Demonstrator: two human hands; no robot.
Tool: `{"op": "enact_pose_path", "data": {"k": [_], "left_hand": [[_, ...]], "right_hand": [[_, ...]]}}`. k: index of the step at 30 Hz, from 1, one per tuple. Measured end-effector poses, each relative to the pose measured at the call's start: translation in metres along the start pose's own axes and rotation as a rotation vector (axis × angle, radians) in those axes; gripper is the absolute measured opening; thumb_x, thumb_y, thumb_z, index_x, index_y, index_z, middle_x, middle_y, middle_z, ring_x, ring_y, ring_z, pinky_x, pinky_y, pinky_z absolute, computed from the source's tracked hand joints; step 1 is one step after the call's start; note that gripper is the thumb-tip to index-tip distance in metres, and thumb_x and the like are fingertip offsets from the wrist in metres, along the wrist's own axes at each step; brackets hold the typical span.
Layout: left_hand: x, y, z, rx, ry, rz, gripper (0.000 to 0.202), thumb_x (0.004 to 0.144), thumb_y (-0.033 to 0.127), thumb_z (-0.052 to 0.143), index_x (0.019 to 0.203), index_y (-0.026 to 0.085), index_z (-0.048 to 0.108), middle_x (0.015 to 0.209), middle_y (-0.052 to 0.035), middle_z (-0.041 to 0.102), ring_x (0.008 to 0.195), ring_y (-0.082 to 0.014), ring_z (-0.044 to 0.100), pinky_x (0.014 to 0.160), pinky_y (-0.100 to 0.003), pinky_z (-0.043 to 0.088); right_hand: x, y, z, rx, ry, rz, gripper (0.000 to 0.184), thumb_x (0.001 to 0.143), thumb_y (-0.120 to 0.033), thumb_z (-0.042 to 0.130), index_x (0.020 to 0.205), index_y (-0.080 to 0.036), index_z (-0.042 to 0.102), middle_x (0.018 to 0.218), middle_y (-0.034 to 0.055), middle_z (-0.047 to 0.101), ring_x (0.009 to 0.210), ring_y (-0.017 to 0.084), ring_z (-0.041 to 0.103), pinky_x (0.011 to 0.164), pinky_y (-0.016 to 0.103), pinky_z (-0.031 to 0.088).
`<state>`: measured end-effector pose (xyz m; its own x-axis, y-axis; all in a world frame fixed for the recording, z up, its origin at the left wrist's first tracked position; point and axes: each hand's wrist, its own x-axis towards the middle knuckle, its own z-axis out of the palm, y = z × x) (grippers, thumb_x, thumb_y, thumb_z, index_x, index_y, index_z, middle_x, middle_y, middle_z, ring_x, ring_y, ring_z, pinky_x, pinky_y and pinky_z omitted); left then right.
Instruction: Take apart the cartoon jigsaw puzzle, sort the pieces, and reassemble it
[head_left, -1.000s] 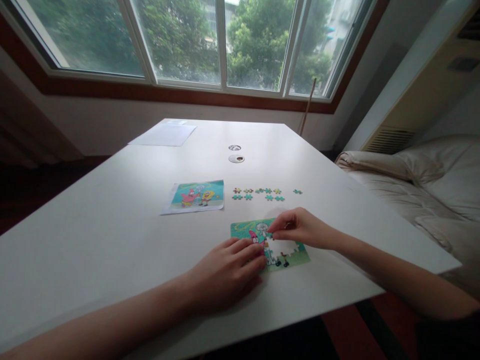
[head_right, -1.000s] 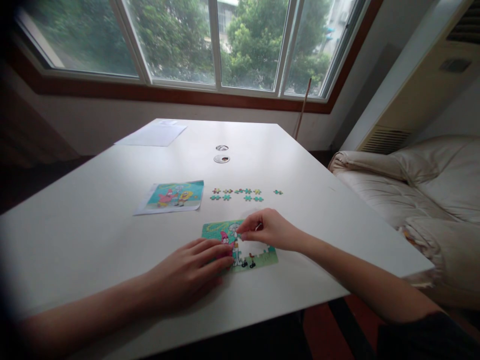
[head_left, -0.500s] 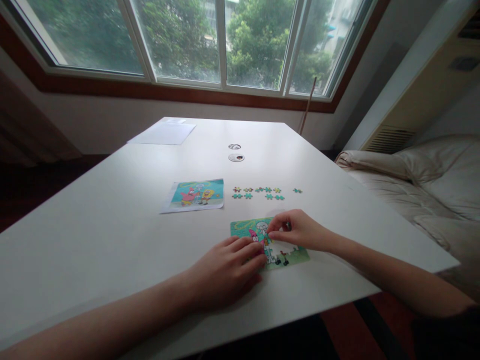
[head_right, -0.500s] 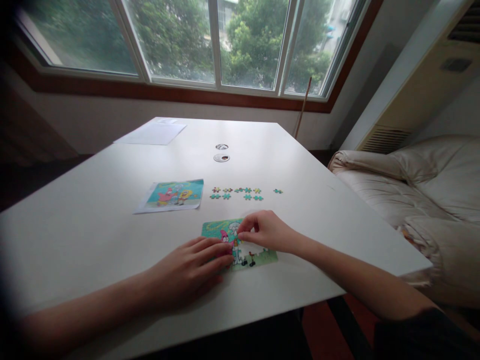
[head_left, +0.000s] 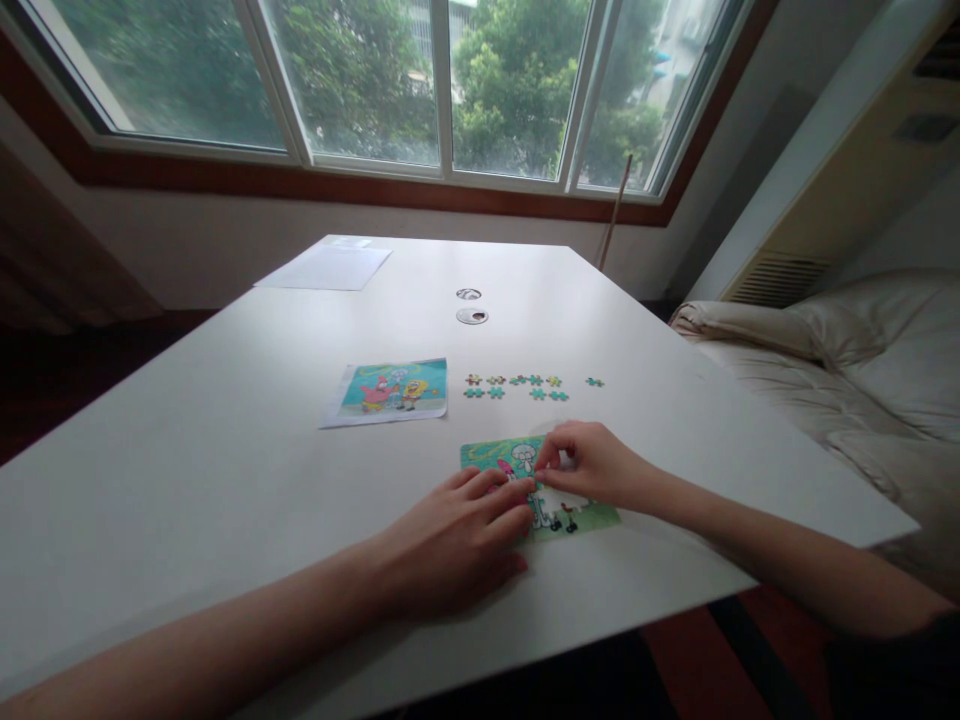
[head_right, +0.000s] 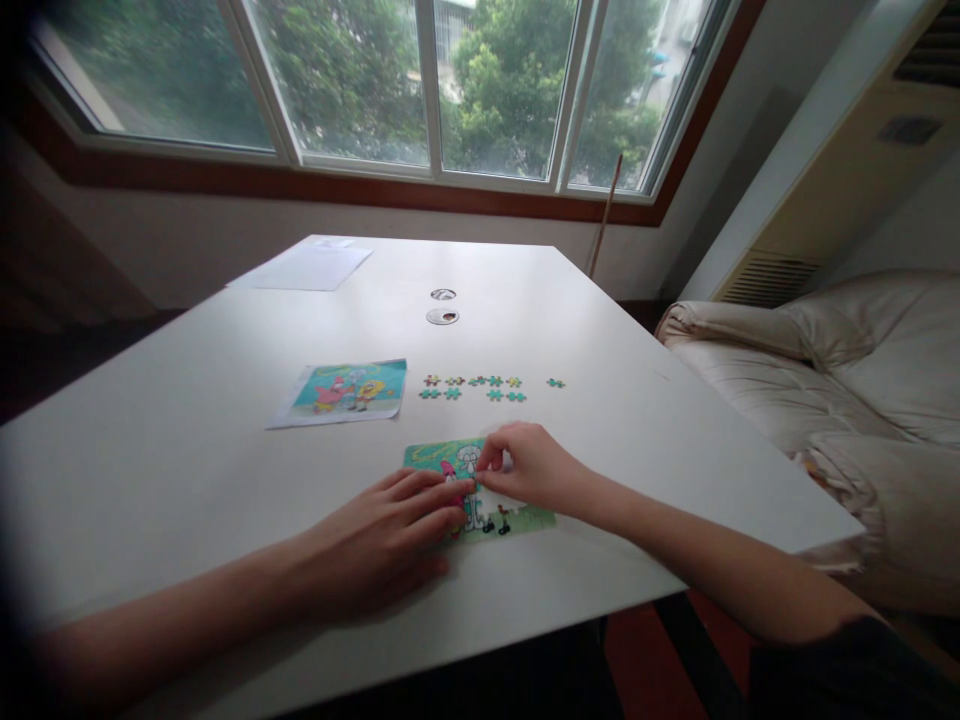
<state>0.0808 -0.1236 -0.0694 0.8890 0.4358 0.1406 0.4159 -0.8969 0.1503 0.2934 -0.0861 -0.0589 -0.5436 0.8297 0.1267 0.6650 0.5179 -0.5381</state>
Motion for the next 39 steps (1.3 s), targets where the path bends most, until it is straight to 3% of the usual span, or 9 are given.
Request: {"op": "enact_pose_path", "data": {"k": [5,9,16,20,32,39], "left_hand": [[0.002,0.000,-0.004,-0.009,-0.022,0.005,0.029,0.084,0.035,0.045,0.107,0.017,0.047,0.129,-0.0095,0.042,0.107,-0.0289,0.042,0.088,-0.045,0.037],[0.003,0.001,-0.008,-0.018,-0.043,-0.001,0.032,0.085,0.037,0.044,0.110,0.017,0.046,0.128,-0.0092,0.043,0.107,-0.0285,0.043,0.088,-0.044,0.037],[-0.003,0.001,-0.007,-0.010,-0.017,-0.001,0.034,0.087,0.032,0.041,0.118,0.018,0.042,0.130,-0.0083,0.042,0.112,-0.0267,0.042,0.092,-0.042,0.037],[-0.003,0.000,-0.007,-0.001,0.015,-0.006,0.033,0.086,0.031,0.042,0.117,0.018,0.044,0.128,-0.0090,0.044,0.113,-0.0262,0.041,0.092,-0.041,0.038],[-0.002,0.000,-0.005,0.012,0.017,-0.079,0.032,0.087,0.031,0.040,0.115,0.017,0.046,0.128,-0.0102,0.044,0.115,-0.0275,0.040,0.092,-0.045,0.037],[-0.004,0.000,-0.001,0.058,0.071,0.032,0.028,0.088,0.028,0.041,0.111,0.016,0.049,0.121,-0.0096,0.051,0.108,-0.0252,0.046,0.090,-0.042,0.040]], "right_hand": [[-0.001,0.000,0.001,-0.046,0.003,-0.050,0.005,0.068,-0.019,0.064,0.064,-0.017,0.062,0.063,-0.0006,0.058,0.065,0.011,0.050,0.063,0.023,0.037],[0.005,0.009,-0.014,-0.048,-0.044,-0.066,0.009,0.072,-0.025,0.061,0.069,-0.017,0.063,0.067,0.0004,0.061,0.065,0.011,0.052,0.062,0.022,0.038],[0.028,0.067,-0.052,-0.258,0.103,0.115,0.018,0.076,-0.028,0.054,0.084,-0.018,0.067,0.072,0.0019,0.065,0.060,0.011,0.054,0.059,0.022,0.040],[0.032,0.083,-0.045,-0.242,0.104,0.146,0.024,0.075,-0.033,0.055,0.089,-0.018,0.068,0.073,0.0022,0.065,0.062,0.012,0.056,0.060,0.022,0.041],[0.031,0.085,-0.038,-0.174,0.113,0.124,0.022,0.073,-0.032,0.056,0.086,-0.019,0.068,0.071,0.0017,0.063,0.063,0.012,0.055,0.060,0.022,0.041],[0.032,0.083,-0.039,-0.241,0.128,0.087,0.021,0.075,-0.030,0.055,0.085,-0.019,0.069,0.072,0.0024,0.063,0.062,0.012,0.055,0.062,0.022,0.042]]}}
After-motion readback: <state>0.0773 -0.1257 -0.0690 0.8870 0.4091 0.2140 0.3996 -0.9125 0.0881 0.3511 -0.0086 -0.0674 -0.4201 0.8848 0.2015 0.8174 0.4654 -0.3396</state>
